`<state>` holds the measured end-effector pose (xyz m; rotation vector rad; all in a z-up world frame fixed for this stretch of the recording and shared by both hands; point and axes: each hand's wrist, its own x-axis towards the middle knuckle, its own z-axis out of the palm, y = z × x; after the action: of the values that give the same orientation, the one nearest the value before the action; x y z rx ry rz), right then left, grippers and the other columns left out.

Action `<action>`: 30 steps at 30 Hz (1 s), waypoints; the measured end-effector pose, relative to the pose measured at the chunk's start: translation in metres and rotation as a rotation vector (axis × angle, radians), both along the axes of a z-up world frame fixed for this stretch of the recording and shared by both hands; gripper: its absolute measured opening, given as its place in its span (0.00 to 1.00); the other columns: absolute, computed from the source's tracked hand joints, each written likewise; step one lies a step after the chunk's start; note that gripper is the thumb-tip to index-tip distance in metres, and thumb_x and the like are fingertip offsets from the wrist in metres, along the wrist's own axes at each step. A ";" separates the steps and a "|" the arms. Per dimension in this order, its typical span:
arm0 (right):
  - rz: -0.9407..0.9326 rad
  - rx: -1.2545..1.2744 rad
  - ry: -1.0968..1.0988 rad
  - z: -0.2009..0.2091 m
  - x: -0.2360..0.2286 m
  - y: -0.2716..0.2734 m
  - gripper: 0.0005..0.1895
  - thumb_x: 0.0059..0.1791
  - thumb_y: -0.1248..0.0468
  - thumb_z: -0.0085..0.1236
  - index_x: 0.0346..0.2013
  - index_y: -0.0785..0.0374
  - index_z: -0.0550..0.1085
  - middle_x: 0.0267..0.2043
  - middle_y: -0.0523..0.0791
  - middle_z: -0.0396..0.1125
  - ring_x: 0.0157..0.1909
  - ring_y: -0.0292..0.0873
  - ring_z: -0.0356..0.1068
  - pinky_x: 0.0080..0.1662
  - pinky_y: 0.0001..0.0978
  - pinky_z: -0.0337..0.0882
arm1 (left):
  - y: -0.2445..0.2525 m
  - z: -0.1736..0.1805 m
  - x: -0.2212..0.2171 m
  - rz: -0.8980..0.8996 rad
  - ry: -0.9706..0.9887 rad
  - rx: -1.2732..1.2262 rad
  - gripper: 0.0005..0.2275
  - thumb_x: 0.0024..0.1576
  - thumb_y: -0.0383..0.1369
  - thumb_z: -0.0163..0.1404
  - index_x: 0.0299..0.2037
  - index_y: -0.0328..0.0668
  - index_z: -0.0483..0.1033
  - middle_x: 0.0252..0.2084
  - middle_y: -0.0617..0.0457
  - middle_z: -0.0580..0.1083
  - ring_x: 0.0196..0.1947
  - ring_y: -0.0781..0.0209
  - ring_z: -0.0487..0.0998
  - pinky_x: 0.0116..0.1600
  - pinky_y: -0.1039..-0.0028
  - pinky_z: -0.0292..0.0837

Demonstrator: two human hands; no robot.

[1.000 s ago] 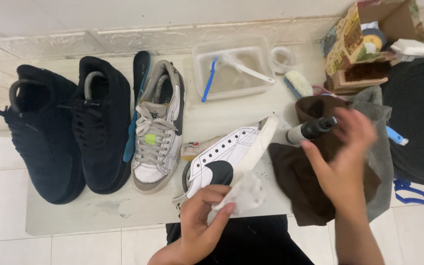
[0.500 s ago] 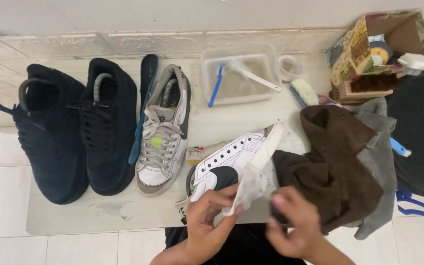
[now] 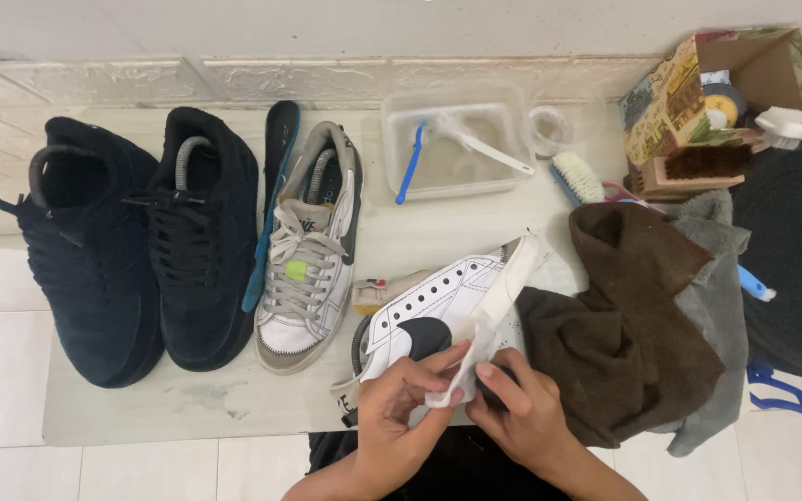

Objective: The person wipes the white Nike sneaker with a tissue, focusing on the toe box, side panels, and sole. They rotate the shoe to access different areas and continue wiping until the end of the clip.

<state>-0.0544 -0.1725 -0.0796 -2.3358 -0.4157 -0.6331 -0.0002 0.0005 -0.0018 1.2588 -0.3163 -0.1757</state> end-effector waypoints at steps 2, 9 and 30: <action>-0.016 0.021 0.060 0.003 0.001 0.002 0.23 0.44 0.69 0.58 0.50 0.59 0.61 0.32 0.50 0.61 0.23 0.45 0.57 0.26 0.29 0.62 | 0.001 -0.001 0.001 -0.011 0.021 -0.013 0.05 0.55 0.21 0.53 0.31 0.36 0.68 0.50 0.29 0.75 0.54 0.47 0.78 0.54 0.69 0.79; -0.002 0.069 0.095 0.002 0.005 0.005 0.24 0.44 0.70 0.56 0.52 0.59 0.60 0.30 0.49 0.59 0.24 0.45 0.55 0.27 0.29 0.59 | 0.004 -0.001 0.003 -0.023 0.032 -0.038 0.06 0.55 0.21 0.52 0.32 0.37 0.67 0.50 0.29 0.75 0.55 0.46 0.77 0.53 0.69 0.79; -0.082 0.271 0.261 0.016 0.002 -0.003 0.06 0.46 0.64 0.55 0.34 0.63 0.72 0.31 0.45 0.62 0.29 0.42 0.64 0.35 0.28 0.65 | 0.005 -0.012 -0.002 -0.050 0.118 -0.141 0.08 0.53 0.19 0.53 0.32 0.37 0.65 0.50 0.23 0.74 0.51 0.51 0.79 0.48 0.73 0.73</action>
<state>-0.0527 -0.1760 -0.0637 -2.1451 -0.1074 -0.3868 -0.0018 0.0055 -0.0134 1.0966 -0.2542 -0.2655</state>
